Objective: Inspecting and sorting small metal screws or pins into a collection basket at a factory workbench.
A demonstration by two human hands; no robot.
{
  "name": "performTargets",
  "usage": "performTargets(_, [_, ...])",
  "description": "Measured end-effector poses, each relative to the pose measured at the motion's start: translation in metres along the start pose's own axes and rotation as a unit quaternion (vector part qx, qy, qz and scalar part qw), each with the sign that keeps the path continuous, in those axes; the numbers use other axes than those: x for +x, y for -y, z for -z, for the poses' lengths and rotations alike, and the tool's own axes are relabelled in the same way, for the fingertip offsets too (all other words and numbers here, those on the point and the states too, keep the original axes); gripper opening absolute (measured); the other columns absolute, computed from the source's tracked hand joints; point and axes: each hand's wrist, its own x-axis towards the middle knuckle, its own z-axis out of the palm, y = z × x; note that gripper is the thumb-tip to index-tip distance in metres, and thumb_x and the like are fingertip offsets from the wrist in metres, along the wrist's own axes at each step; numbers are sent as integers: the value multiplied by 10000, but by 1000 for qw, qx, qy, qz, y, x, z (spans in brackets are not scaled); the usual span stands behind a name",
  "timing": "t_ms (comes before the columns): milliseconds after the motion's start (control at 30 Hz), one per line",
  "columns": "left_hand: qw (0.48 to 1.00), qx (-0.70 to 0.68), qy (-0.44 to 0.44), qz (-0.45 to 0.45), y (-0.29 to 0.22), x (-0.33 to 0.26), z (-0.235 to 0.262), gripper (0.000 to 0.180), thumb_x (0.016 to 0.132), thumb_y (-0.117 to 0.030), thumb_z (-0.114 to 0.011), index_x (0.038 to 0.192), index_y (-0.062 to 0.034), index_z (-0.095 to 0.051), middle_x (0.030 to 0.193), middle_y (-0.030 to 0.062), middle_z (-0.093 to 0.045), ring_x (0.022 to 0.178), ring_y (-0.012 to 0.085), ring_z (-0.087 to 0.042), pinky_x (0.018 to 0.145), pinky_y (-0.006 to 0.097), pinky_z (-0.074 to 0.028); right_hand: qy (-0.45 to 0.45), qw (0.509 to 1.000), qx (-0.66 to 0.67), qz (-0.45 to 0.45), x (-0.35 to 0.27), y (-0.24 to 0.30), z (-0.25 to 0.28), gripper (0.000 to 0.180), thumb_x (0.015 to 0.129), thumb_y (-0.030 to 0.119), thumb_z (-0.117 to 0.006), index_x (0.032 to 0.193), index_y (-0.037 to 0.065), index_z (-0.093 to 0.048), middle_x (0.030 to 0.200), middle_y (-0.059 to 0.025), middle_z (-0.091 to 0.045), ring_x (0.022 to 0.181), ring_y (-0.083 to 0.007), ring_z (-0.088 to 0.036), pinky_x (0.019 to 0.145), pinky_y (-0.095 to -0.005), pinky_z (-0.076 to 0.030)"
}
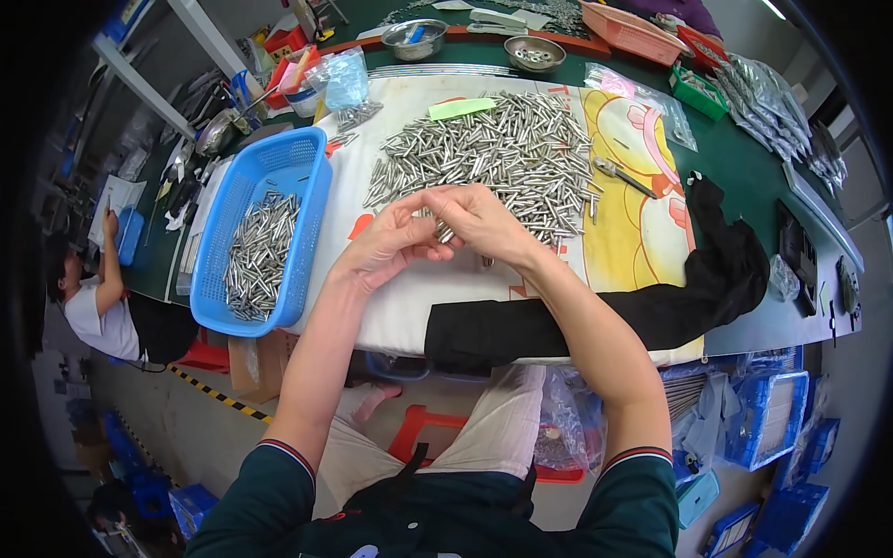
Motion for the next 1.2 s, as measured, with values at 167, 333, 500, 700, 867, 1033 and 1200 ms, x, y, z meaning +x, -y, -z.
performTargets(167, [895,286,-147,-309,8,4,-8,486,806,-183,-657,1230,-26,-479,1008,95,-592,925,157,-573,783,253,-458,42,875,481,-25,5,-15,2,440,916,432,-455,589,149,-368,457,55,-215,431,-84,-202,428,-245,-217])
performTargets(333, [833,397,-94,-374,12,10,-7,335,793,-160,-638,1113,-64,-608,1159,87,-550,1152,215,-428,989,351,-307,-24,783,587,-204,3,-19,-18,474,918,401,-450,525,171,-316,426,46,-182,395,-100,-178,414,-250,-215])
performTargets(500, [834,414,-88,-354,10,11,-9,218,757,-92,-632,968,-86,-685,1179,68,-573,1169,236,-438,985,369,-330,92,798,578,-145,4,-34,-18,457,935,430,-373,556,179,-328,439,60,-181,398,-89,-174,417,-254,-176])
performTargets(700, [831,416,-98,-355,10,9,-8,199,759,-98,-635,950,-76,-688,1164,67,-583,1156,235,-450,980,366,-335,86,792,581,-168,3,-27,-23,501,950,421,-315,514,182,-261,436,55,-176,399,-92,-175,416,-255,-170])
performTargets(867, [832,414,-104,-353,11,10,-9,164,805,-75,-604,946,-34,-678,1132,101,-600,1136,224,-470,970,360,-342,83,797,568,-186,2,-29,-23,497,954,376,-297,499,190,-228,438,52,-171,402,-97,-179,417,-257,-174])
performTargets(1033, [826,414,-125,-362,12,11,-7,154,780,-88,-633,920,-56,-688,1068,82,-626,1086,222,-507,930,354,-387,71,796,567,-201,2,-22,-26,475,951,319,-266,497,190,-214,442,46,-165,402,-105,-185,413,-262,-186])
performTargets(1200, [828,417,-130,-352,12,12,-8,153,798,-97,-610,921,-46,-684,1047,83,-634,1061,221,-523,919,351,-398,72,786,576,-214,2,-24,-24,469,952,316,-248,501,192,-206,442,44,-167,400,-109,-187,408,-263,-192])
